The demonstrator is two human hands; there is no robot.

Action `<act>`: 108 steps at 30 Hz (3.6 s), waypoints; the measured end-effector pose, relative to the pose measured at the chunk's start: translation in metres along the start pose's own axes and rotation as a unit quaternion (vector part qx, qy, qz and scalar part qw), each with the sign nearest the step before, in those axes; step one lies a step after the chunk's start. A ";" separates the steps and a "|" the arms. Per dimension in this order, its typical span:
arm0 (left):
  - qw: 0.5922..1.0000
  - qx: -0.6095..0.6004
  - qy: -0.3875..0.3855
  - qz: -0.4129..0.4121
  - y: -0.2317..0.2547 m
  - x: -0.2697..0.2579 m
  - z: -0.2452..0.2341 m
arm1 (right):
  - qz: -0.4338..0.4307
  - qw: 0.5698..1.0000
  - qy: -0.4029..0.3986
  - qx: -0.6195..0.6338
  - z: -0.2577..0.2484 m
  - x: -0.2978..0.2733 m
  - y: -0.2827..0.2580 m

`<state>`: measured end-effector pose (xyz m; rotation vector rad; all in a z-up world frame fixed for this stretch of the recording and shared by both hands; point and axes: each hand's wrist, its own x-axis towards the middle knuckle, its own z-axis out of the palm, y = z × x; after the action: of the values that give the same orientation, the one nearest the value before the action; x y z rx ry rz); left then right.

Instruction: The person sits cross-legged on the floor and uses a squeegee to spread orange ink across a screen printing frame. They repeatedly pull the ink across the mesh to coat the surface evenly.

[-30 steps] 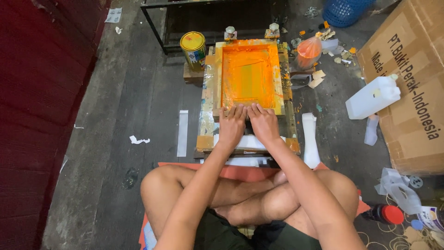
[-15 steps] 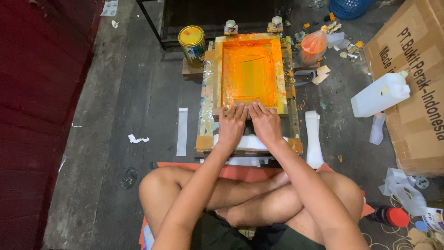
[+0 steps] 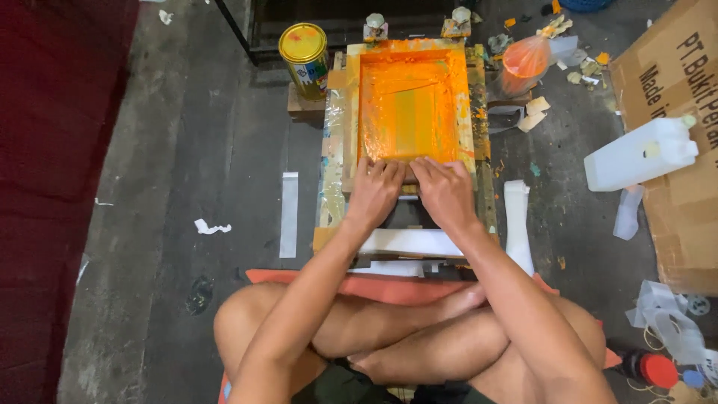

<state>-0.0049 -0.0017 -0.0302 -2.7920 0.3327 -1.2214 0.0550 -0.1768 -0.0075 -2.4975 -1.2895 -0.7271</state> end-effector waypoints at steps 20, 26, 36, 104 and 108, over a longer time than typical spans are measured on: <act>0.997 0.072 -0.020 0.020 -0.074 0.079 0.094 | -0.006 0.999 0.032 -0.005 0.073 0.106 0.069; 0.995 0.077 -0.069 -0.010 -0.075 0.079 0.092 | -0.030 0.999 0.016 -0.026 0.076 0.112 0.074; 0.986 -0.023 -0.150 -0.066 -0.055 0.058 0.045 | -0.017 0.994 -0.090 0.051 0.035 0.080 0.060; 0.991 0.019 -0.065 -0.115 0.040 -0.030 -0.024 | -0.049 0.991 0.047 -0.113 -0.025 -0.016 -0.042; 0.991 0.013 -0.064 -0.116 0.039 -0.031 -0.021 | -0.053 0.991 0.054 -0.115 -0.031 -0.014 -0.043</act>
<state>-0.0474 -0.0325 -0.0448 -2.9319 -0.0174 -1.0682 0.0034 -0.1743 0.0106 -2.5363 -1.3782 -1.0762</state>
